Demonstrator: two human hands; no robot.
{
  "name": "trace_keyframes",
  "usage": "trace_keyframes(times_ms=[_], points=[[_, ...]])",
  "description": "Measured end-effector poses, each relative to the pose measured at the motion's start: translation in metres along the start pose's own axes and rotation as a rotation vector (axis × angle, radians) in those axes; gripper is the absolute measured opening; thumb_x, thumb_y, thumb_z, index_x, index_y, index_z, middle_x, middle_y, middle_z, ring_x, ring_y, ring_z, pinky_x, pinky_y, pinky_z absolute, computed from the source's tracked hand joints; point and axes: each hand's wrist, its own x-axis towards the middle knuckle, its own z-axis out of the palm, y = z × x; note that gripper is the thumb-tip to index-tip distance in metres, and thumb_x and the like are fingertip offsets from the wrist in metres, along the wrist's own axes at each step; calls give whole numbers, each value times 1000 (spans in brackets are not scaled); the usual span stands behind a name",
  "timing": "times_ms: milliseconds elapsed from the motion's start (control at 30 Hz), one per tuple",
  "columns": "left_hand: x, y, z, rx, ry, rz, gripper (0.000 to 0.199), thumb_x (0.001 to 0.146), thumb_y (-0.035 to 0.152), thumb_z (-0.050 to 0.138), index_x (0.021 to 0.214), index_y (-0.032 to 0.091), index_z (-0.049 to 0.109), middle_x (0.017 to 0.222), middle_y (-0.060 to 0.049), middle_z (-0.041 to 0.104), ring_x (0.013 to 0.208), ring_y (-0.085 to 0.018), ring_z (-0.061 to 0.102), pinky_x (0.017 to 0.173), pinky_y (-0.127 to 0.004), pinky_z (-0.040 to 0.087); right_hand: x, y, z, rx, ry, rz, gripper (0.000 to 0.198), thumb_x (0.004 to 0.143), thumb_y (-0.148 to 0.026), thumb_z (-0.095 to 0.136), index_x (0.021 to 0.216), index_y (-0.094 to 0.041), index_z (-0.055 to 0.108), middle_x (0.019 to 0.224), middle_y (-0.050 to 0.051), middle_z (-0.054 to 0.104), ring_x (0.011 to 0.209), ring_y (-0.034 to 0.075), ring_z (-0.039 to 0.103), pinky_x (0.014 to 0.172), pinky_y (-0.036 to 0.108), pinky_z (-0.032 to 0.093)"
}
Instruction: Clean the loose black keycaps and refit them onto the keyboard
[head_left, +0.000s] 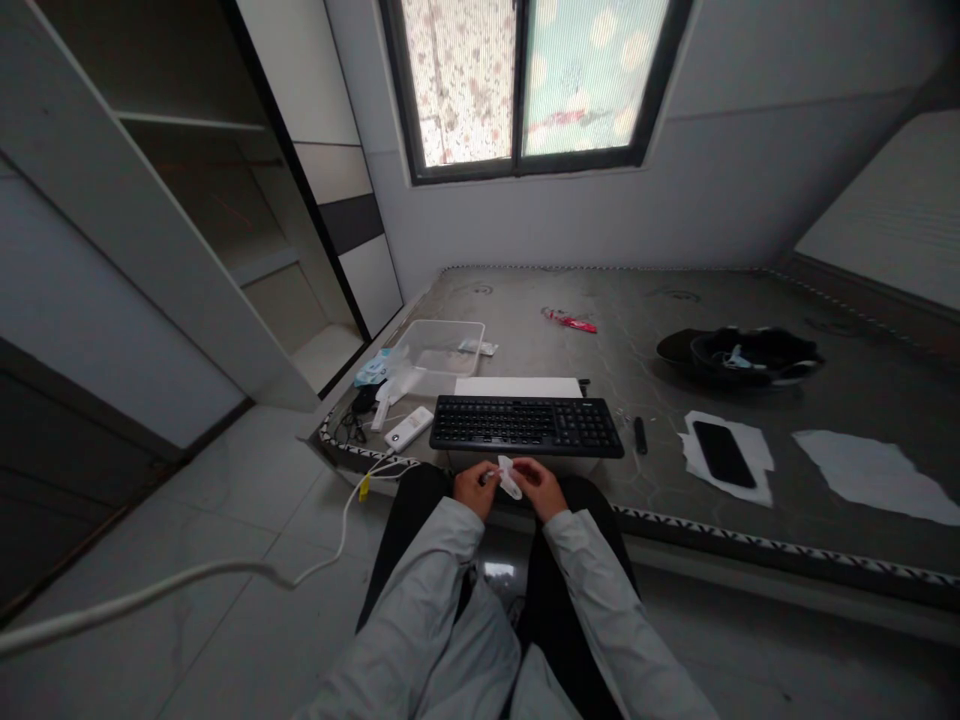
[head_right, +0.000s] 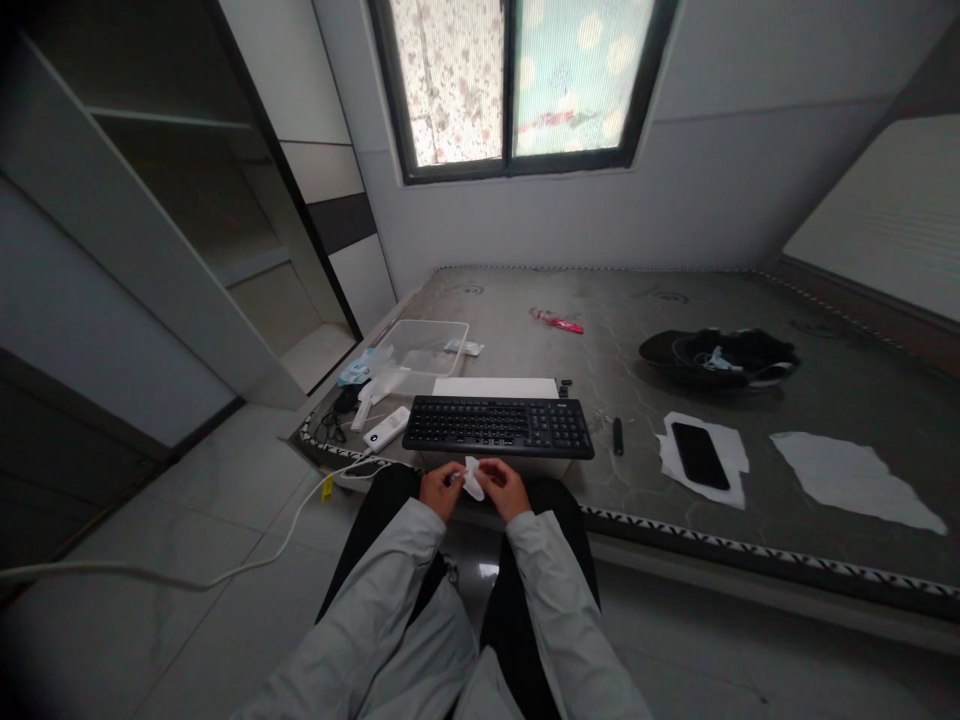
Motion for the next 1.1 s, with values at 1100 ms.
trace_keyframes(times_ms=[1100], points=[[-3,-6,6,-77,-29,19,22,66,18,60,87,19,67,79,-2,70,71,-15,63,64,-23,47,2,11,-2,-45,-15,65,36,59,-43,68,83,-16,67,78,5,69,73,21,62,74,36,48]])
